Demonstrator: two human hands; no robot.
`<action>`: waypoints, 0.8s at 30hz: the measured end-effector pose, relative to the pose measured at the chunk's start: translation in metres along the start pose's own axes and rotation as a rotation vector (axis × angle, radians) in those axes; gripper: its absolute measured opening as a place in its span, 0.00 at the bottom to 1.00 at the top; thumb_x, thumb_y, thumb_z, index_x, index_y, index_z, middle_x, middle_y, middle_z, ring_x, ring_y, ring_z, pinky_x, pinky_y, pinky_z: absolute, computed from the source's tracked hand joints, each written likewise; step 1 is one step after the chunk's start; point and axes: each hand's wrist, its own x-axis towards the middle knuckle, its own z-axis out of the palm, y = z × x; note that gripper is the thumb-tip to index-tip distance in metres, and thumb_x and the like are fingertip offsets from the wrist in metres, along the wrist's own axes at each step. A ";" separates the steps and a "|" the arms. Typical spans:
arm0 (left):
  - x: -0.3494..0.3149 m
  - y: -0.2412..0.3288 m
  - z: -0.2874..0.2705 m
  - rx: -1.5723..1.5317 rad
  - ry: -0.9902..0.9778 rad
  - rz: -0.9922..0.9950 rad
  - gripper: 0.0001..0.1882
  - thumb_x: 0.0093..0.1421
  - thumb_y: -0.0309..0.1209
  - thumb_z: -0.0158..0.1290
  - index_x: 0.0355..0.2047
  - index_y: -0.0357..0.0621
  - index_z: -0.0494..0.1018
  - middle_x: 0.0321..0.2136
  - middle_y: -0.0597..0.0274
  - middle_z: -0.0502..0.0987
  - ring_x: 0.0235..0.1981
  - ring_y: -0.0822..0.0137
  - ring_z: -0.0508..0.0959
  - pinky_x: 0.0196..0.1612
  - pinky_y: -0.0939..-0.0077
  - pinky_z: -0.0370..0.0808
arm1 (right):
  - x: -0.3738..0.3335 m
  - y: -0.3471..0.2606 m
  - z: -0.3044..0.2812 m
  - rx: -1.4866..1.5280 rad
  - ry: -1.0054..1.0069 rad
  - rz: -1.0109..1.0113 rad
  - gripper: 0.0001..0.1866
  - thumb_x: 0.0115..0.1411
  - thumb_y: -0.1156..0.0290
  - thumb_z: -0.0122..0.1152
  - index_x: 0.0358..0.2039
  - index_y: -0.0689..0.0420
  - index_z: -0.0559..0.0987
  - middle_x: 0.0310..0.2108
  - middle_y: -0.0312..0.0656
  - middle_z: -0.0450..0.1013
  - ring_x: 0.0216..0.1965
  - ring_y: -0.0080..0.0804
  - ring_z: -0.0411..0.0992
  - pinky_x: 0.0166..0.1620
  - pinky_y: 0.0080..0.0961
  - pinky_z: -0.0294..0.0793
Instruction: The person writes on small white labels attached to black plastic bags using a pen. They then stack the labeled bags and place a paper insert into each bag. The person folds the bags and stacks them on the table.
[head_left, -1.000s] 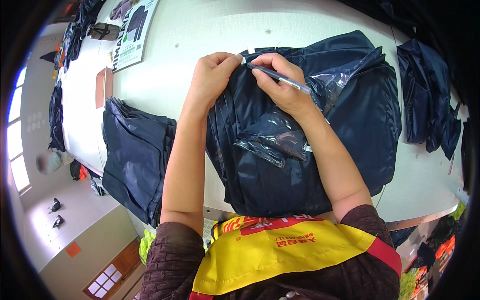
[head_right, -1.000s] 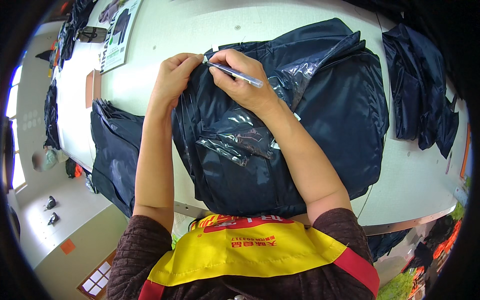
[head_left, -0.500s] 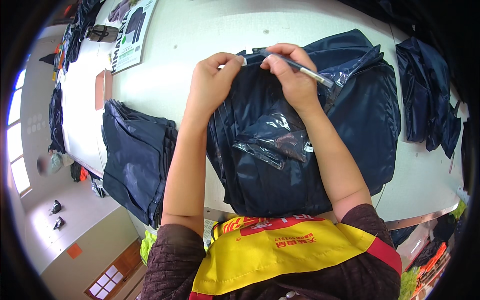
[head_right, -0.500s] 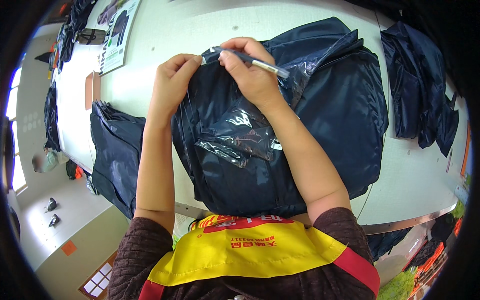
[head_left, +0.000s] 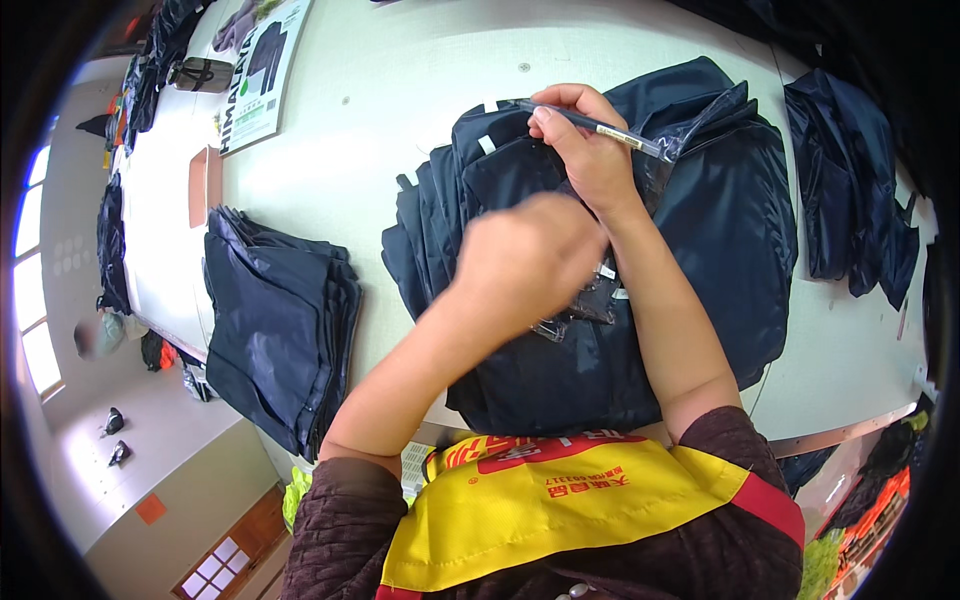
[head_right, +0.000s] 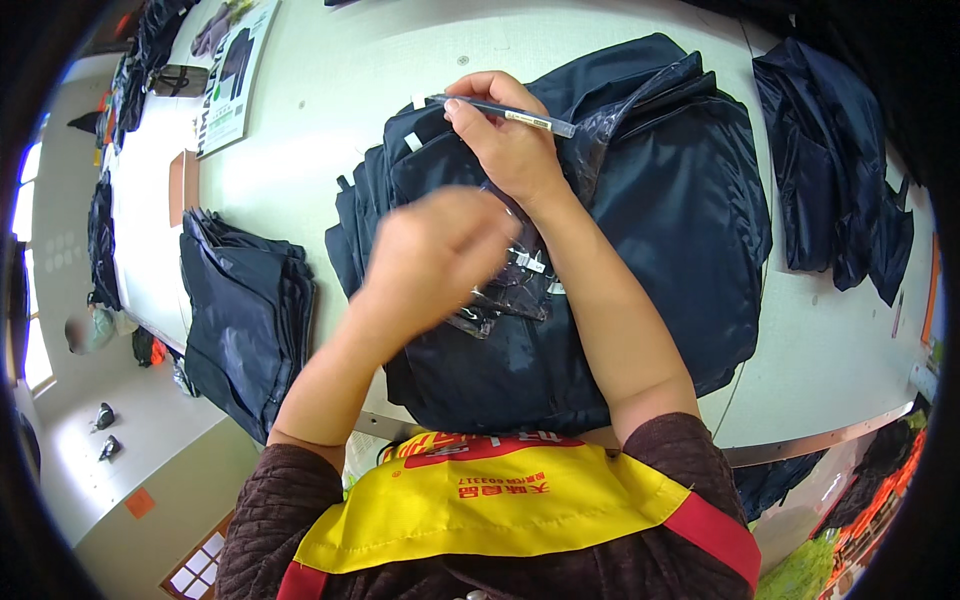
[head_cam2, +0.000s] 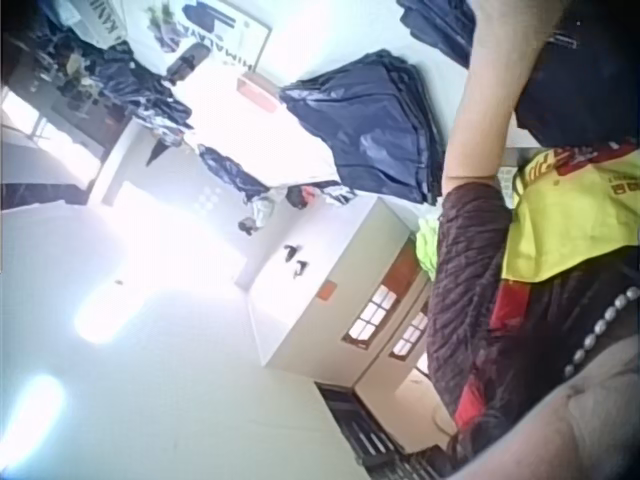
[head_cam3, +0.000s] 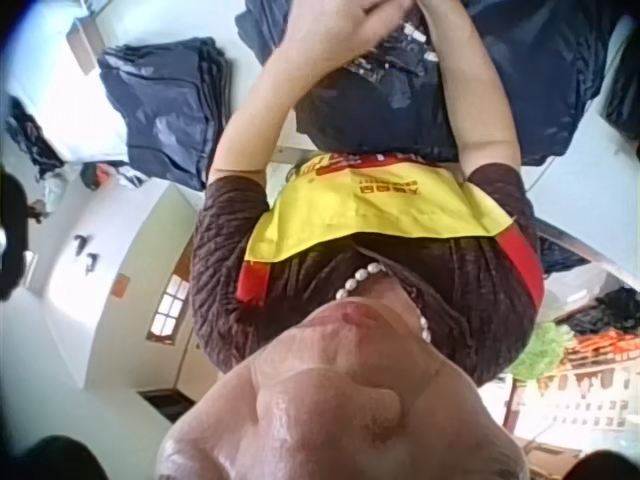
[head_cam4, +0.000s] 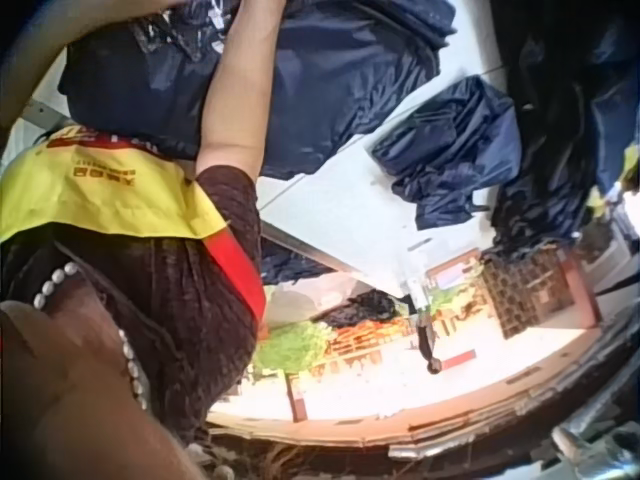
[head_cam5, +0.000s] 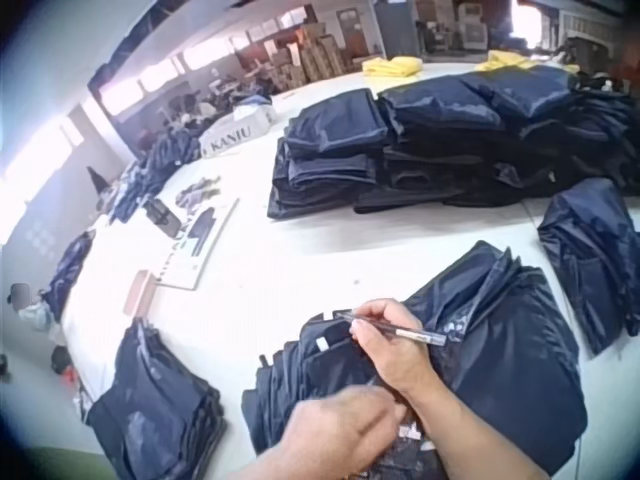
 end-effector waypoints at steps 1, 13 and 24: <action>0.007 -0.003 -0.011 -0.100 0.097 -0.199 0.07 0.53 0.30 0.56 0.28 0.39 0.76 0.26 0.55 0.76 0.26 0.59 0.78 0.30 0.72 0.74 | -0.001 0.001 -0.003 -0.046 0.002 -0.008 0.09 0.54 0.73 0.60 0.36 0.61 0.75 0.29 0.35 0.74 0.30 0.17 0.69 0.36 0.14 0.69; 0.019 -0.066 -0.023 -0.204 0.206 -0.717 0.15 0.48 0.28 0.61 0.33 0.29 0.73 0.21 0.67 0.72 0.22 0.78 0.70 0.25 0.85 0.67 | -0.013 -0.006 -0.001 -0.339 -0.120 -0.186 0.07 0.52 0.73 0.60 0.31 0.61 0.75 0.26 0.37 0.74 0.26 0.22 0.70 0.31 0.17 0.70; 0.023 -0.071 -0.024 -0.265 0.171 -0.741 0.12 0.54 0.31 0.56 0.29 0.32 0.78 0.23 0.63 0.77 0.23 0.77 0.73 0.28 0.85 0.71 | -0.014 -0.006 -0.001 -0.388 -0.164 -0.191 0.07 0.53 0.72 0.59 0.32 0.60 0.75 0.26 0.38 0.74 0.26 0.23 0.70 0.31 0.18 0.71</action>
